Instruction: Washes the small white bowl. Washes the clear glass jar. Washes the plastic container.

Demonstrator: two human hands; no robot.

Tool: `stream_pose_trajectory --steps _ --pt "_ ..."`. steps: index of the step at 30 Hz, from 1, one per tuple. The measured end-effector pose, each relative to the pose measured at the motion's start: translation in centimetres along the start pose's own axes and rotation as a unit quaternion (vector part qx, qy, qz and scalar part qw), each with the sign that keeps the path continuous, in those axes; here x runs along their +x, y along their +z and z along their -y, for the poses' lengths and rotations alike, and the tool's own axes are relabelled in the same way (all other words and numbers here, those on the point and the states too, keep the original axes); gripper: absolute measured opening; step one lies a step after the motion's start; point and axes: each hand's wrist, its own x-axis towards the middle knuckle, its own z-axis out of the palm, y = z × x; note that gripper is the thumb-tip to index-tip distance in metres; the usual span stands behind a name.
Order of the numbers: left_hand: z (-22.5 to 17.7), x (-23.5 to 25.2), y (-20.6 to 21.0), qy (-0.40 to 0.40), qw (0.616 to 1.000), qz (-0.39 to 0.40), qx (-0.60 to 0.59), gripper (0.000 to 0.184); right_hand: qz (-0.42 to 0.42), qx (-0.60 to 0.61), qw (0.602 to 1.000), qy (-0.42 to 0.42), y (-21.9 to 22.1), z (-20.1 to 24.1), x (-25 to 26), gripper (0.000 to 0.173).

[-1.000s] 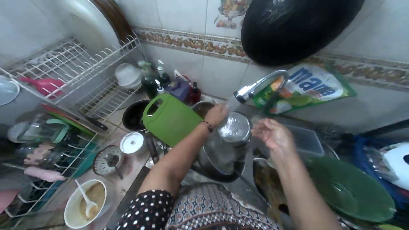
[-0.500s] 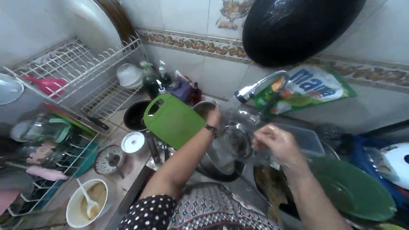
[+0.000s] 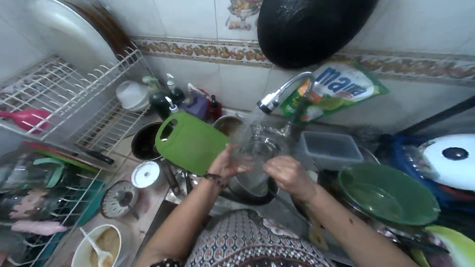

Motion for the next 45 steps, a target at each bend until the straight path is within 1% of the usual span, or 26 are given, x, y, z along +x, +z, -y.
stream_pose_trajectory --steps 2,4,5,7,9,10,11,14,16,18,20,21,23,24,26,28,30,32,34,35,37,39,40,42,44,45 --pt "0.8 1.1 -0.9 0.049 0.999 0.010 0.019 0.059 0.053 0.019 0.998 0.027 0.1 0.2 -0.4 0.021" --pt "1.7 2.3 -2.0 0.096 0.994 0.024 0.045 0.060 0.142 0.050 0.984 0.101 -0.6 0.2 -0.7 0.042" --pt "2.1 2.8 -2.6 0.113 0.992 0.025 0.050 0.060 0.209 0.064 0.963 0.157 -1.2 0.1 -0.6 0.047" --pt "2.4 3.4 -3.2 0.140 0.989 0.014 0.053 0.060 0.357 0.044 0.893 0.269 -2.1 -0.7 0.8 0.053" --pt "2.6 3.4 -3.5 0.158 0.986 0.008 0.059 0.061 0.432 0.004 0.836 0.338 -1.9 -2.5 2.0 0.061" --pt "2.7 3.3 -3.5 0.158 0.985 0.010 0.062 0.060 0.445 -0.015 0.822 0.355 -1.3 -3.4 2.6 0.065" --pt "2.8 3.2 -3.5 0.152 0.986 0.013 0.065 0.059 0.447 -0.030 0.818 0.362 -0.5 -4.3 3.1 0.068" --pt "3.4 3.1 -3.0 0.130 0.989 0.029 0.070 0.058 0.422 -0.047 0.830 0.362 2.8 -5.7 4.6 0.075" --pt "4.1 3.3 -2.7 0.120 0.989 0.053 0.069 0.059 0.411 -0.038 0.839 0.354 4.9 -5.4 5.9 0.074" --pt "4.6 3.6 -2.3 0.124 0.988 0.068 0.062 0.061 0.420 -0.001 0.847 0.327 6.5 -4.1 7.0 0.071" --pt "4.4 4.0 -2.2 0.146 0.985 0.075 0.051 0.062 0.414 0.076 0.865 0.273 7.3 -2.3 7.2 0.066" --pt "4.1 4.2 -2.2 0.167 0.982 0.066 0.054 0.061 0.402 0.129 0.873 0.243 7.3 -1.3 7.0 0.065" --pt "3.4 4.4 -2.5 0.204 0.976 0.038 0.060 0.059 0.405 0.215 0.862 0.214 6.6 0.2 6.2 0.059" --pt "3.2 4.7 -2.9 0.215 0.974 0.015 0.069 0.058 0.416 0.244 0.854 0.198 5.9 0.6 5.6 0.058" --pt "2.5 4.9 -3.7 0.209 0.975 -0.007 0.077 0.059 0.434 0.248 0.849 0.168 4.3 0.1 4.1 0.055" --pt "1.9 4.7 -4.2 0.188 0.979 -0.005 0.072 0.062 0.474 0.189 0.841 0.180 2.7 -1.4 3.3 0.054" --pt "1.9 4.4 -4.3 0.177 0.982 0.000 0.072 0.064 0.499 0.102 0.830 0.229 1.8 -3.3 3.5 0.055" --pt "2.2 4.3 -3.8 0.170 0.982 0.009 0.077 0.064 0.479 0.026 0.827 0.292 2.6 -5.5 3.6 0.060" --pt "2.8 4.5 -3.2 0.160 0.983 0.034 0.082 0.063 0.427 -0.019 0.841 0.331 4.5 -6.6 3.9 0.063" --pt "3.0 4.5 -2.8 0.153 0.984 0.047 0.083 0.063 0.398 -0.021 0.851 0.341 5.5 -6.6 4.4 0.064" --pt "3.2 4.4 -2.1 0.150 0.983 0.064 0.080 0.063 0.372 0.018 0.869 0.326 7.3 -5.6 5.6 0.066" --pt "3.0 4.4 -1.7 0.165 0.982 0.050 0.072 0.062 0.387 0.101 0.874 0.275 7.8 -3.6 6.5 0.065" --pt "2.8 4.5 -1.6 0.173 0.982 0.030 0.070 0.061 0.398 0.149 0.872 0.245 7.7 -2.6 6.5 0.063" --pt "2.4 4.8 -2.4 0.189 0.979 0.002 0.071 0.059 0.437 0.219 0.849 0.202 6.1 -1.4 5.9 0.056" --pt "1.8 4.8 -3.2 0.196 0.976 -0.025 0.089 0.063 0.457 0.236 0.838 0.183 4.2 -1.5 4.3 0.053" --pt "1.6 4.6 -3.6 0.197 0.975 -0.023 0.097 0.063 0.468 0.215 0.836 0.189 3.3 -2.0 3.5 0.051"
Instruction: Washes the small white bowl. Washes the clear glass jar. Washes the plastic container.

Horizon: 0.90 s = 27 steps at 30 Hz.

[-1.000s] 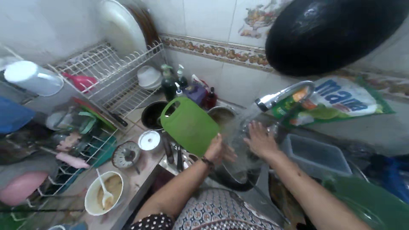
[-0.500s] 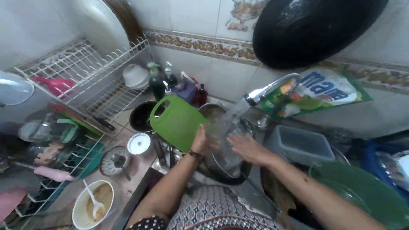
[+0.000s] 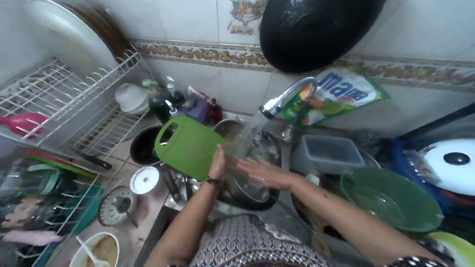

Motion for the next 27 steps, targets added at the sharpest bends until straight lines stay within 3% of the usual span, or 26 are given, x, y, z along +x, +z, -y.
stream_pose_trajectory --steps 3,5,7,9,12,16,19,23,27 --pt "0.0 0.0 -0.5 -0.008 1.000 0.020 0.005 0.061 -0.058 -0.014 0.992 0.112 -0.5 -2.7 -2.4 0.047" --pt "0.4 0.1 0.1 -0.028 0.999 0.018 -0.003 0.062 -0.160 0.033 0.972 0.168 -0.4 -4.9 -3.0 0.046" --pt "0.6 0.1 0.9 -0.048 0.998 0.024 -0.020 0.063 -0.297 0.086 0.941 0.140 0.3 -6.5 -3.7 0.044" --pt "0.2 -0.1 1.6 -0.074 0.996 0.028 -0.030 0.064 -0.370 0.065 0.924 0.063 0.6 -7.4 -4.8 0.050" --pt "-0.4 0.1 2.2 -0.115 0.993 0.026 -0.026 0.066 -0.360 -0.020 0.933 0.000 0.0 -6.4 -7.2 0.061" --pt "-0.8 0.9 2.9 -0.161 0.986 0.021 -0.046 0.064 -0.385 -0.069 0.916 -0.091 0.0 -5.5 -8.4 0.022" --pt "-1.5 1.4 3.6 -0.189 0.979 0.049 -0.052 0.073 -0.406 -0.035 0.906 -0.115 -0.3 -4.3 -9.0 0.022" --pt "-1.9 1.9 4.7 -0.200 0.974 0.105 -0.025 0.097 -0.433 0.045 0.899 -0.051 -1.0 -1.8 -9.7 0.019" --pt "-1.4 2.2 5.5 -0.203 0.967 0.143 0.049 0.104 -0.416 0.141 0.896 0.069 -3.2 1.0 -10.7 0.016"
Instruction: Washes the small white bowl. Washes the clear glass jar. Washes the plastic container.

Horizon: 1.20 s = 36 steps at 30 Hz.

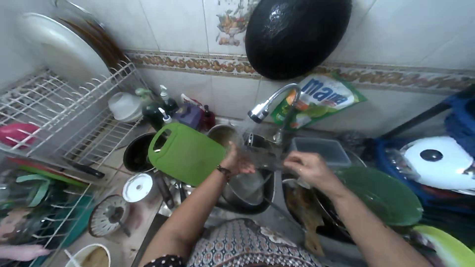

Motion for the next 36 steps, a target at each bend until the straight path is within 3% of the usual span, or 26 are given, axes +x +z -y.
stream_pose_trajectory --steps 3,6,10,17,23,36 --pt "0.5 0.7 0.7 -0.002 0.999 -0.024 0.038 0.097 -0.006 0.069 0.990 0.123 -0.9 0.7 0.7 0.013" --pt "0.8 0.9 1.4 0.002 0.998 -0.052 0.046 0.086 -0.041 0.166 0.954 0.244 -1.0 1.2 1.6 0.010" --pt "1.2 0.4 0.6 0.038 0.990 -0.074 0.115 0.070 -0.089 0.250 0.913 0.309 -0.5 0.4 2.3 0.014" --pt "0.8 -1.0 -1.8 0.112 0.969 -0.128 0.177 0.039 -0.157 0.387 0.823 0.385 1.1 -1.7 3.3 0.015" --pt "0.0 -3.4 -3.4 0.146 0.959 -0.173 0.170 0.030 -0.171 0.471 0.753 0.426 3.8 -2.5 3.5 0.012" --pt "-3.5 -6.8 -8.1 0.234 0.911 -0.291 0.175 0.020 -0.120 0.578 0.690 0.418 11.7 -1.2 6.3 0.014"
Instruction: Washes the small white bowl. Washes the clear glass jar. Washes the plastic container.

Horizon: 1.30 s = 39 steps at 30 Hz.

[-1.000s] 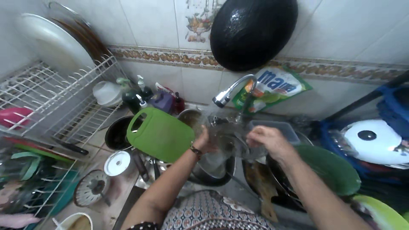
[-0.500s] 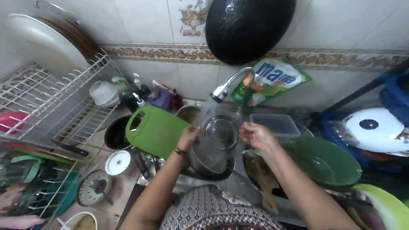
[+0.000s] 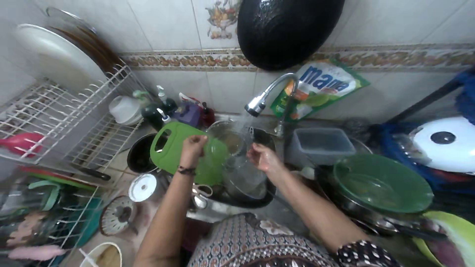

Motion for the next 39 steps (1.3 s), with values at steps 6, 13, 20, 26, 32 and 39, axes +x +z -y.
stream_pose_trajectory --steps 6,13,20,26,32,39 --pt "-0.4 3.6 -1.5 0.026 0.999 -0.014 0.019 0.024 0.063 0.025 0.998 -0.012 1.8 0.1 2.2 0.020" --pt "-0.1 7.4 1.0 0.040 0.999 -0.020 -0.015 0.027 0.071 0.019 0.994 -0.083 1.9 2.8 3.7 0.021" --pt "0.9 7.7 5.9 0.037 0.997 0.038 -0.047 0.040 -0.002 0.002 0.993 -0.119 -0.2 5.9 1.7 0.017" --pt "1.8 3.8 8.0 0.018 0.995 0.097 0.019 0.056 -0.001 -0.032 0.994 -0.106 -1.9 6.7 -0.6 0.016" --pt "1.5 0.1 8.5 -0.011 0.990 0.132 0.045 0.053 0.028 -0.071 0.992 -0.099 -1.9 6.6 -4.4 0.014" --pt "1.3 -2.6 8.2 -0.012 0.994 0.103 0.019 0.048 0.094 -0.151 0.973 -0.144 -3.2 5.8 -8.8 0.012"
